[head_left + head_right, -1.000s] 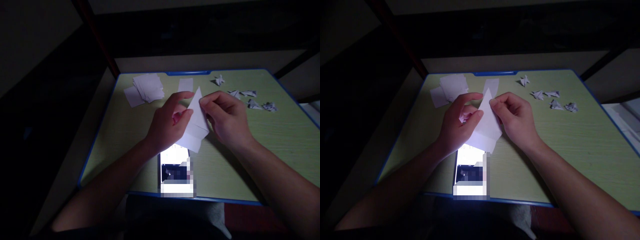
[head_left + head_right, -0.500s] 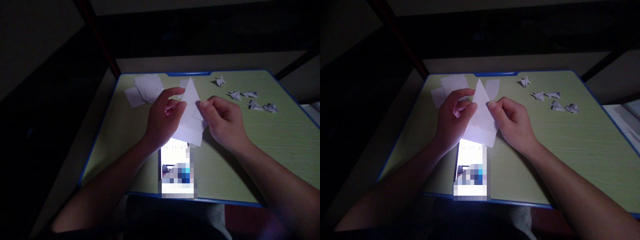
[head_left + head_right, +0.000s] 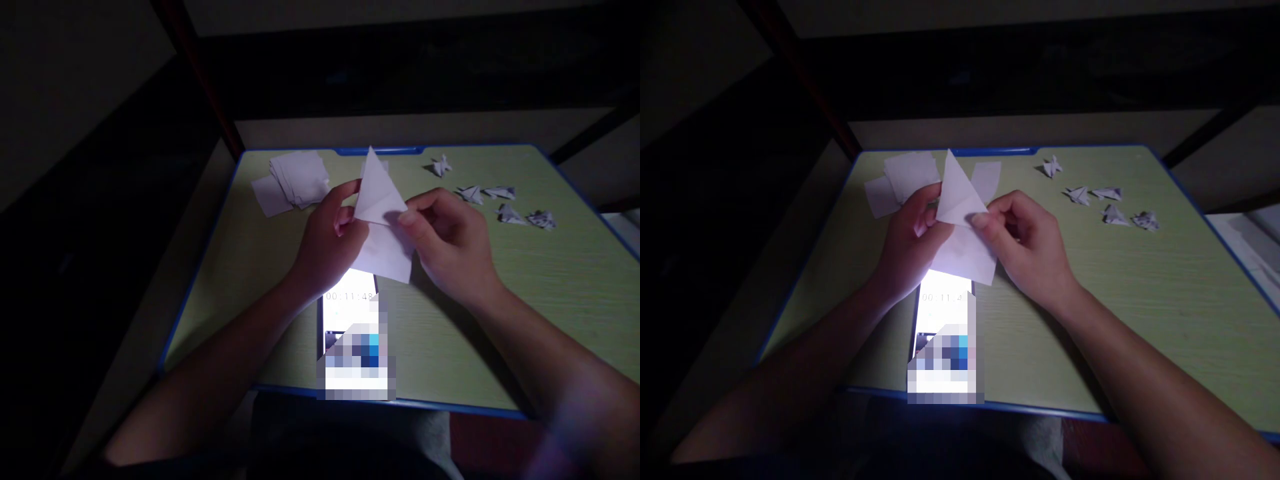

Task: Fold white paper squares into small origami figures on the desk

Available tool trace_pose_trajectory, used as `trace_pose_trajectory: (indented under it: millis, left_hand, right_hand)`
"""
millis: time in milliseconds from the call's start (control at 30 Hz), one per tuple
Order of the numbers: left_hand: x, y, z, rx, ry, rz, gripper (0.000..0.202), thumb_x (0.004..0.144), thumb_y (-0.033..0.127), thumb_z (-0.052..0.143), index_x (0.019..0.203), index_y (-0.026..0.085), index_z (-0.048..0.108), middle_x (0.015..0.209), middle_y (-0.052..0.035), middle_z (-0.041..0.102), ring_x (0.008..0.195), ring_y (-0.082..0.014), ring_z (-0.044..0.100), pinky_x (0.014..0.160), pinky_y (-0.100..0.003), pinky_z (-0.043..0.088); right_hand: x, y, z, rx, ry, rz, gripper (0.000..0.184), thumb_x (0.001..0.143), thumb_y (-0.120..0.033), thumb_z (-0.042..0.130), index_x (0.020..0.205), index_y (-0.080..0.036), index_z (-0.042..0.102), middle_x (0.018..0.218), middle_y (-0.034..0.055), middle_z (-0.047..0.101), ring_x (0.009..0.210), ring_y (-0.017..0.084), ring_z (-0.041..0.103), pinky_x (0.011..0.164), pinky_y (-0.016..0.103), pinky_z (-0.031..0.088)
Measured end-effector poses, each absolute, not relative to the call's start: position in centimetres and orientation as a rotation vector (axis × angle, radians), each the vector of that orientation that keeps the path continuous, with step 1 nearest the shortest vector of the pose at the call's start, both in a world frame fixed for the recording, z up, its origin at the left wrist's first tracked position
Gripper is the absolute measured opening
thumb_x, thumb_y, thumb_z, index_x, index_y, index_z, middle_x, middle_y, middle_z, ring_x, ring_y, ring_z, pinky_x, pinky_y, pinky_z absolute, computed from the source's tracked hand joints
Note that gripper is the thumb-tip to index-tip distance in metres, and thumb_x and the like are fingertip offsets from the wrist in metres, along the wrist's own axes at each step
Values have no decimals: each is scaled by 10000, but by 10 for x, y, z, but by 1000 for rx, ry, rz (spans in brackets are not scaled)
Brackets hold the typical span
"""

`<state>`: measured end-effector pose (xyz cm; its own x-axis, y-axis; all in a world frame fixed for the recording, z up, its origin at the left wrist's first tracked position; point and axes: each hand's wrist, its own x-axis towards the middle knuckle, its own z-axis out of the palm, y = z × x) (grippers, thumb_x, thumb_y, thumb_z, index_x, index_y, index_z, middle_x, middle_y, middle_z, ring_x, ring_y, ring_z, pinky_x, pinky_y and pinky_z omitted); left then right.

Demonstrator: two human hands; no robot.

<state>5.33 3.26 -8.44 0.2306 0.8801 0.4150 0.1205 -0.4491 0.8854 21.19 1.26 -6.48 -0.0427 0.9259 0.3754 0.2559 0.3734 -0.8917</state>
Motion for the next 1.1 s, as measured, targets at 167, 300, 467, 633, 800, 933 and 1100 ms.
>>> trace_pose_trajectory:
  millis: [167,300,467,633,800,933,1100]
  left_hand:
    - [54,38,-89,1689,993,1319,315,868,93,480,1151,228,499,883,-11,686,744,-139,652,543,-217,505]
    - [52,39,-93,1794,1016,1286,300,923,159,447,1208,251,468,773,4,640,645,-125,610,488,-214,455]
    - [54,37,-90,1766,1022,1320,259,914,156,445,1152,245,497,661,30,570,560,-108,556,453,-205,402]
    - [56,35,-78,1594,1082,1404,156,814,100,493,926,192,553,675,32,595,674,-109,605,561,-192,471]
    - [55,37,-74,1522,1110,1396,191,745,41,485,866,180,539,723,20,622,702,-106,614,596,-190,491]
    - [57,36,-75,1501,1090,1375,161,749,54,511,847,181,526,731,18,637,700,-106,623,617,-196,503]
    - [56,32,-77,1528,1069,1332,102,754,120,578,827,175,531,704,13,645,639,-104,623,565,-191,490]
  right_hand:
    - [214,13,-66,-1085,-1580,793,319,664,-289,808,905,-255,602,681,-24,554,616,141,517,485,277,353]
    - [214,14,-62,-1112,-1529,740,160,748,-308,737,838,-237,626,622,-25,552,535,122,488,460,279,342]
    - [216,17,-60,-1159,-1418,711,190,805,-318,675,657,-225,602,500,-43,525,430,100,450,415,261,328]
    - [217,18,-66,-1106,-1385,851,223,803,-312,673,625,-223,571,478,-58,522,421,97,460,415,239,349]
    - [218,17,-67,-1117,-1458,757,192,804,-299,675,656,-223,578,497,-48,537,442,101,475,416,238,345]
    - [215,16,-64,-1147,-1450,687,187,778,-270,691,650,-211,568,519,-44,534,436,92,463,397,235,316]
    - [211,18,-67,-1095,-1342,733,131,733,-179,705,708,-204,580,637,-33,567,552,89,509,482,220,393]
